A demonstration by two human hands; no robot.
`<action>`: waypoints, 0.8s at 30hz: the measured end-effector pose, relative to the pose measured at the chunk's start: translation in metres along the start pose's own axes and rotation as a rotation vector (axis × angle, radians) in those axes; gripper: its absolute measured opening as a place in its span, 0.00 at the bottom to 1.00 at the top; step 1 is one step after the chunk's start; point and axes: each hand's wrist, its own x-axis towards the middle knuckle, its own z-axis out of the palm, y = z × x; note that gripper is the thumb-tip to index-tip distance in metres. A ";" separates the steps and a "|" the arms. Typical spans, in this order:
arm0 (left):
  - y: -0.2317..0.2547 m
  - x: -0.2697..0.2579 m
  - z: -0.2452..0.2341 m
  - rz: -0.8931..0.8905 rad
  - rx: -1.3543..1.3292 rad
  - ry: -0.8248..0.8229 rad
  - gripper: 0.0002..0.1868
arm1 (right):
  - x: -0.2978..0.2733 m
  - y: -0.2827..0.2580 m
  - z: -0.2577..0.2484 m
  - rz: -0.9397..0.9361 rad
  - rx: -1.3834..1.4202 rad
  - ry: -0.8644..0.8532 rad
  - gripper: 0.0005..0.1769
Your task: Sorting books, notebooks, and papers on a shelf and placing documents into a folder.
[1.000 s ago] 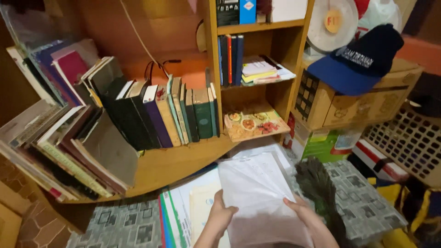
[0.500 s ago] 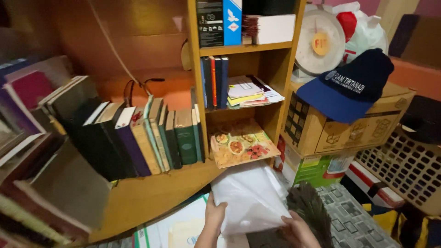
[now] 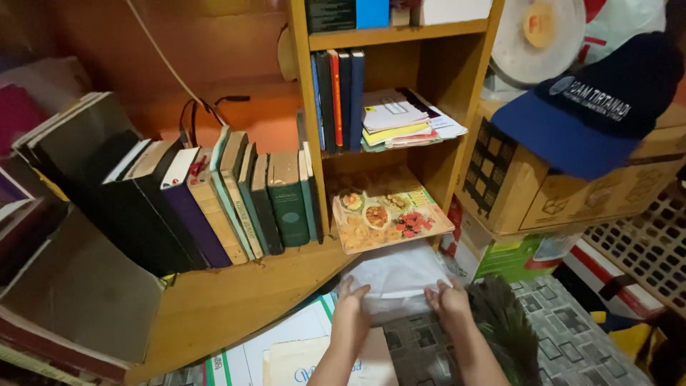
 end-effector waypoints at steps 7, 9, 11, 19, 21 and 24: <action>-0.015 0.007 0.019 0.091 0.168 0.048 0.26 | 0.008 0.009 -0.020 -0.222 -0.148 -0.050 0.25; 0.020 -0.009 -0.014 0.051 0.281 0.038 0.22 | -0.072 -0.014 0.002 -0.238 -0.117 -0.107 0.29; 0.026 -0.021 -0.027 0.045 0.281 0.042 0.22 | -0.077 -0.003 -0.019 -0.246 -0.253 -0.135 0.27; -0.031 -0.086 -0.054 0.028 0.321 0.194 0.22 | -0.227 0.020 -0.037 -0.854 -0.484 -0.704 0.20; -0.017 -0.110 -0.082 -0.343 0.573 0.138 0.39 | -0.235 0.025 -0.033 -0.359 -0.648 -0.746 0.23; -0.059 -0.133 -0.088 -0.470 0.644 0.376 0.50 | -0.233 0.031 -0.032 0.145 -0.775 -0.752 0.26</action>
